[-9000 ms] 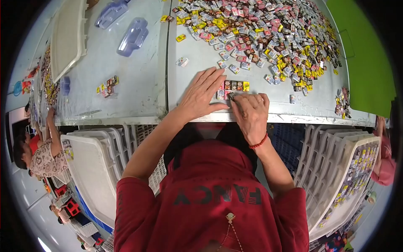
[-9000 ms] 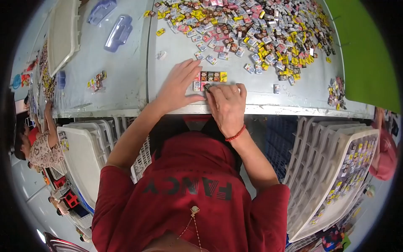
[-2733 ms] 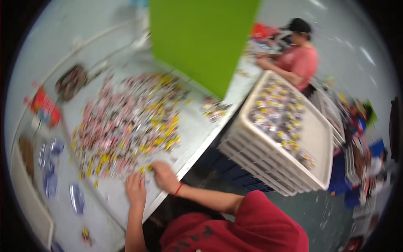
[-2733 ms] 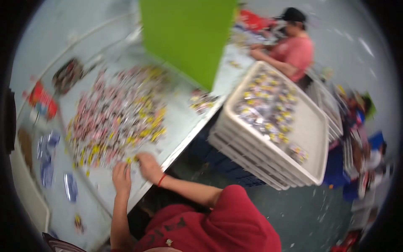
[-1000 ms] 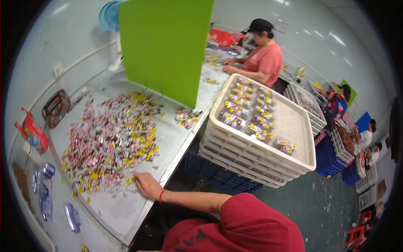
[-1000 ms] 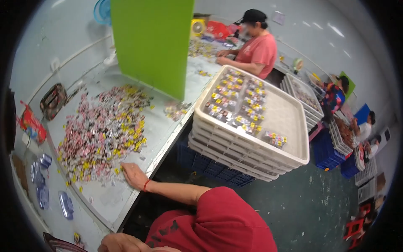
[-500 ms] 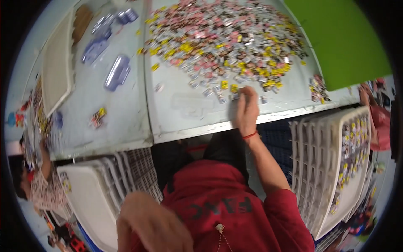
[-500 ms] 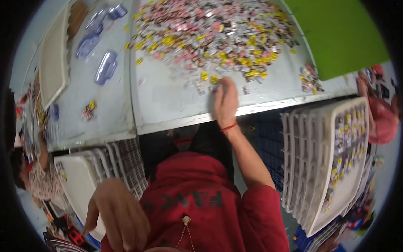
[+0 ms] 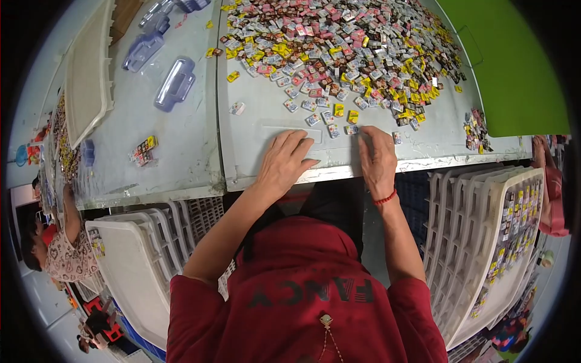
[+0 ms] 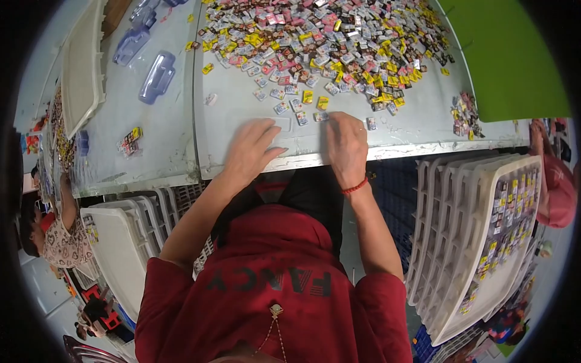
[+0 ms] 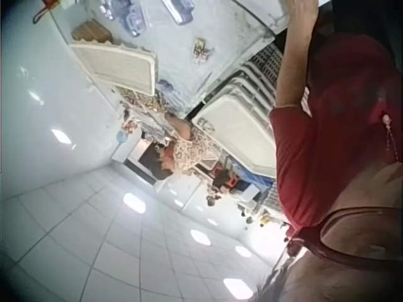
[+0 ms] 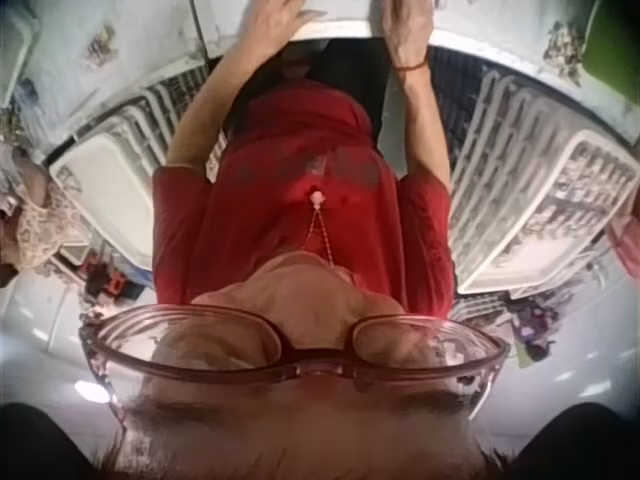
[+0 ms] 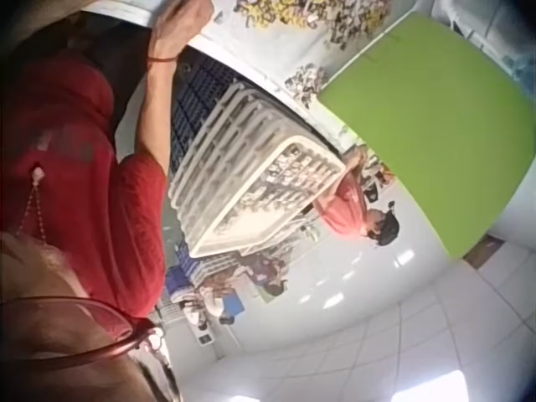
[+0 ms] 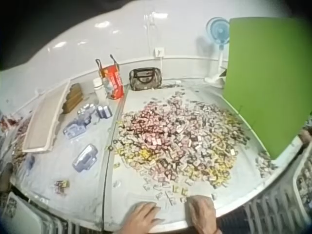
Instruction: The recorder is sorting and arranging small toy components onto packaging sheets at a factory workbench.
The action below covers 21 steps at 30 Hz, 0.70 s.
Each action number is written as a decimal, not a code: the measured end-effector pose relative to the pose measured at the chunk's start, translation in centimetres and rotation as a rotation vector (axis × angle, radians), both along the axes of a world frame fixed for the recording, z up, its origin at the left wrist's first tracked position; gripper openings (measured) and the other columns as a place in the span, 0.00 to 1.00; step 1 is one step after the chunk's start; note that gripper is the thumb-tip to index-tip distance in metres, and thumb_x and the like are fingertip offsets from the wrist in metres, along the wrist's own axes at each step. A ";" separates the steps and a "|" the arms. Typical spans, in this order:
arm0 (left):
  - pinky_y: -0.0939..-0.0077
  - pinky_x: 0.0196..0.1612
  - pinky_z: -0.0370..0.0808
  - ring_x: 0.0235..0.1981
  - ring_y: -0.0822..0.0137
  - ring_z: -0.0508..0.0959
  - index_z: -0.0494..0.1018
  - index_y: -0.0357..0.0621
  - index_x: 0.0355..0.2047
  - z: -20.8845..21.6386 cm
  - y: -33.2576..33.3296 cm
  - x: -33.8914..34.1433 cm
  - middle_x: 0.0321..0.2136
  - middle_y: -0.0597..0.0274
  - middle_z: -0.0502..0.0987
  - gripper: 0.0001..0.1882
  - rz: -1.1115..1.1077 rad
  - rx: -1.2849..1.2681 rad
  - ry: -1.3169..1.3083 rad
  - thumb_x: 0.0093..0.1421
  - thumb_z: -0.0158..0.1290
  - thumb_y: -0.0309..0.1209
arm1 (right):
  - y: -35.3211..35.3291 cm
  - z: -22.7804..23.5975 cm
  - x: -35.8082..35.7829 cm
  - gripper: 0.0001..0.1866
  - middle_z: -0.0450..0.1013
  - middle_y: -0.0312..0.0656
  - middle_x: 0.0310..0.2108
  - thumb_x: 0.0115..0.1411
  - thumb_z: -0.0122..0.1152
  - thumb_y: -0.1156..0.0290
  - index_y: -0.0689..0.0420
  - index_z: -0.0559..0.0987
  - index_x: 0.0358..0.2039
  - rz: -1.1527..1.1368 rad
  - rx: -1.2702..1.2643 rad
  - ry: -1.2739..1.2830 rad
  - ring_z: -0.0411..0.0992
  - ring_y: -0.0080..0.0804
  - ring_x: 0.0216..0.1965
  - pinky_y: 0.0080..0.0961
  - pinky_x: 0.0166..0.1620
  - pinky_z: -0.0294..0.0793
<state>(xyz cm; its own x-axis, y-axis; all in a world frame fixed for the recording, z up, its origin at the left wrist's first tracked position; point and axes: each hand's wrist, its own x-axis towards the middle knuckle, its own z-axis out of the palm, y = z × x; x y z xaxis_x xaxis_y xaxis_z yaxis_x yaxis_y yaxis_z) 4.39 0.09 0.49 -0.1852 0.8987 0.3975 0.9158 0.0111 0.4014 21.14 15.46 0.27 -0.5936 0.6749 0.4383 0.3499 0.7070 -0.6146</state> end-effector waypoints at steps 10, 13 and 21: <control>0.65 0.44 0.70 0.41 0.59 0.71 0.74 0.41 0.33 1.1 5.2 0.4 0.37 0.60 0.73 0.15 -0.057 0.084 0.024 0.44 0.63 0.28 | 0.2 1.0 -1.4 0.13 0.73 0.45 0.36 0.49 0.65 0.75 0.59 0.77 0.38 0.086 0.063 -0.094 0.70 0.44 0.40 0.36 0.45 0.67; 0.64 0.43 0.69 0.39 0.58 0.71 0.74 0.41 0.32 0.7 6.2 0.8 0.36 0.59 0.72 0.13 -0.046 0.011 0.032 0.44 0.62 0.27 | -0.4 1.1 -2.1 0.13 0.73 0.45 0.37 0.50 0.67 0.72 0.58 0.78 0.38 -0.005 0.098 -0.145 0.70 0.43 0.41 0.36 0.46 0.66; 0.67 0.44 0.70 0.42 0.58 0.72 0.73 0.38 0.32 0.4 6.4 0.0 0.36 0.59 0.73 0.10 -0.176 0.083 0.062 0.47 0.57 0.26 | 0.4 0.9 -1.4 0.11 0.73 0.43 0.37 0.50 0.64 0.75 0.56 0.78 0.36 -0.101 0.128 -0.202 0.69 0.40 0.41 0.37 0.48 0.64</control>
